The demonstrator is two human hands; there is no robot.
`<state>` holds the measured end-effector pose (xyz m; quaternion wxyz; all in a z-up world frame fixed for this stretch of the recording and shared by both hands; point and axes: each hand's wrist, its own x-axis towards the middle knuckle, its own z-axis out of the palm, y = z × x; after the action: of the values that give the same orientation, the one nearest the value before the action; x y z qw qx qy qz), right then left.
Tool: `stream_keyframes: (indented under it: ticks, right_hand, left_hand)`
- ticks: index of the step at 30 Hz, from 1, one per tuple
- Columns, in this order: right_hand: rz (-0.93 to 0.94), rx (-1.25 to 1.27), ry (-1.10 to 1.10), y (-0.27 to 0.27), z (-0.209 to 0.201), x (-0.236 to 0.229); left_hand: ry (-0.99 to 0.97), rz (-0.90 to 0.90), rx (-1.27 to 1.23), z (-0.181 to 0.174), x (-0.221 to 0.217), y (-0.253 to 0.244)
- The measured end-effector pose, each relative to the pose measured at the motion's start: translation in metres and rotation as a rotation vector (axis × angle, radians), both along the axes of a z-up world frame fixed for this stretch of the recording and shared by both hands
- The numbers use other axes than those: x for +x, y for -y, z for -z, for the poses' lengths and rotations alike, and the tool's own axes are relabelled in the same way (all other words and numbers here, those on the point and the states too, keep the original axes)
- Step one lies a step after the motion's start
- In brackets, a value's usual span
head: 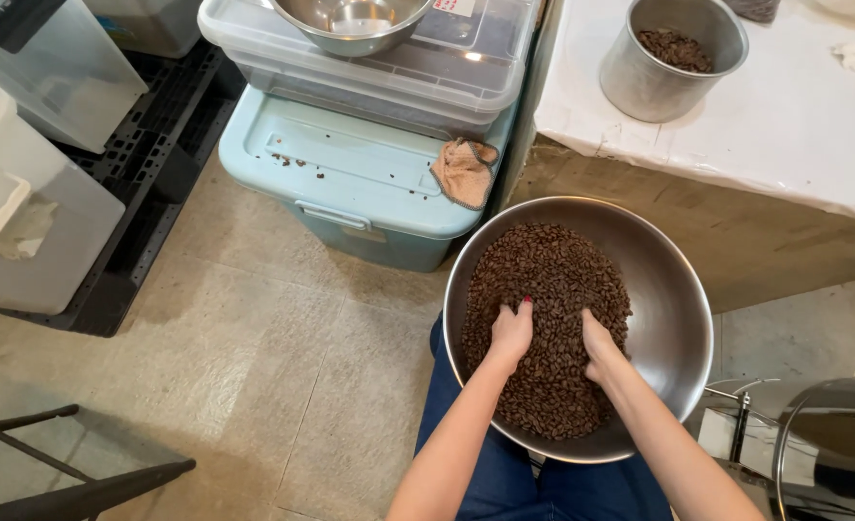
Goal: Sorting roasted coffee beans by hand in a large bowl to remove defects
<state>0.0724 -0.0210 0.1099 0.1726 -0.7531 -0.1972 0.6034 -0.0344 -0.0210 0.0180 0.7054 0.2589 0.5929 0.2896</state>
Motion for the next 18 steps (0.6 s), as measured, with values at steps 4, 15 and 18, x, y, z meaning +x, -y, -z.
stream_keyframes:
  ticks: [4, 15, 18]
  right_hand:
    - [-0.01, 0.023, -0.033, 0.005, -0.031, -0.017]
    - [0.167, 0.167, -0.079, -0.011, 0.009, 0.028]
    - [0.248, 0.227, -0.089, -0.012, 0.025, 0.043]
  left_hand:
    - [-0.03, 0.036, 0.029, -0.007, 0.007, 0.001]
    - [-0.12, 0.064, 0.149, 0.015, 0.059, 0.001]
    - [-0.124, 0.078, 0.155, -0.027, 0.066, 0.001]
